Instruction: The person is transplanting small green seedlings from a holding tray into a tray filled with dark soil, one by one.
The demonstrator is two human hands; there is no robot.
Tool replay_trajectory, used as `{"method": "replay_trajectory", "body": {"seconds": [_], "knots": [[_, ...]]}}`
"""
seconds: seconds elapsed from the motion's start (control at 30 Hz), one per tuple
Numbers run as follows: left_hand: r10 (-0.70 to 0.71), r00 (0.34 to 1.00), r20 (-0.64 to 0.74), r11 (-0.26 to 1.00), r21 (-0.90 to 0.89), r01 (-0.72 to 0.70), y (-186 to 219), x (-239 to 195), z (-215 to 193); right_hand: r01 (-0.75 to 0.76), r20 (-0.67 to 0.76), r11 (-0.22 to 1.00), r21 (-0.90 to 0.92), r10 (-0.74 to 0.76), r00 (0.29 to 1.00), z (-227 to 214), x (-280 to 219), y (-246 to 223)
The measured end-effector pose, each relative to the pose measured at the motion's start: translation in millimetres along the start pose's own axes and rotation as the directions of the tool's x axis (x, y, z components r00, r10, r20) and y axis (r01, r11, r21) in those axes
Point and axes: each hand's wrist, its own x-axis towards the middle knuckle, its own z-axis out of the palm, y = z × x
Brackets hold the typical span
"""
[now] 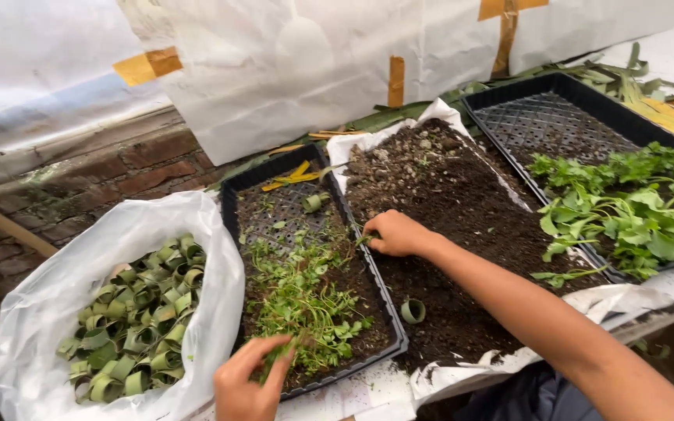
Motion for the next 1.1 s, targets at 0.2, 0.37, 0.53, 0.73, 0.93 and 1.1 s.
{"method": "replay_trajectory", "body": {"seconds": [0.2, 0.37, 0.53, 0.73, 0.93, 1.1], "knots": [[-0.115, 0.988, -0.100, 0.992, -0.065, 0.109, -27.5, -25.7, -0.7, -0.002, 0.010, 0.967, 0.253, -0.001, 1.000, -61.2, -20.5, -76.1], [0.052, 0.997, -0.061, 0.997, -0.057, -0.055, -19.4, -20.3, 14.2, 0.247, 0.203, 0.941, 0.232, -0.296, 0.934, -66.5, -7.2, -85.3], [-0.423, 0.855, 0.299, 0.879, 0.364, 0.308, -43.0, -30.2, -4.2, -0.098, 0.139, 0.987, -0.123, 0.115, 0.984, -26.4, -6.7, -23.7], [-0.677, 0.577, 0.456, 0.724, 0.555, 0.411, -75.8, -27.2, -22.4, -0.060, -0.081, 0.992, -0.115, 0.051, 0.995, 4.7, 12.7, 12.4], [-0.194, 0.976, -0.093, 0.981, -0.018, 0.194, -1.8, -40.5, 9.0, 0.266, -0.050, 0.943, 0.199, -0.261, 0.964, -45.1, -1.9, -36.9], [-0.199, 0.980, -0.030, 0.980, -0.015, 0.199, 23.4, -34.4, 24.2, 0.211, -0.008, 0.977, 0.002, -0.211, 0.977, -44.4, -83.2, -47.7]]}}
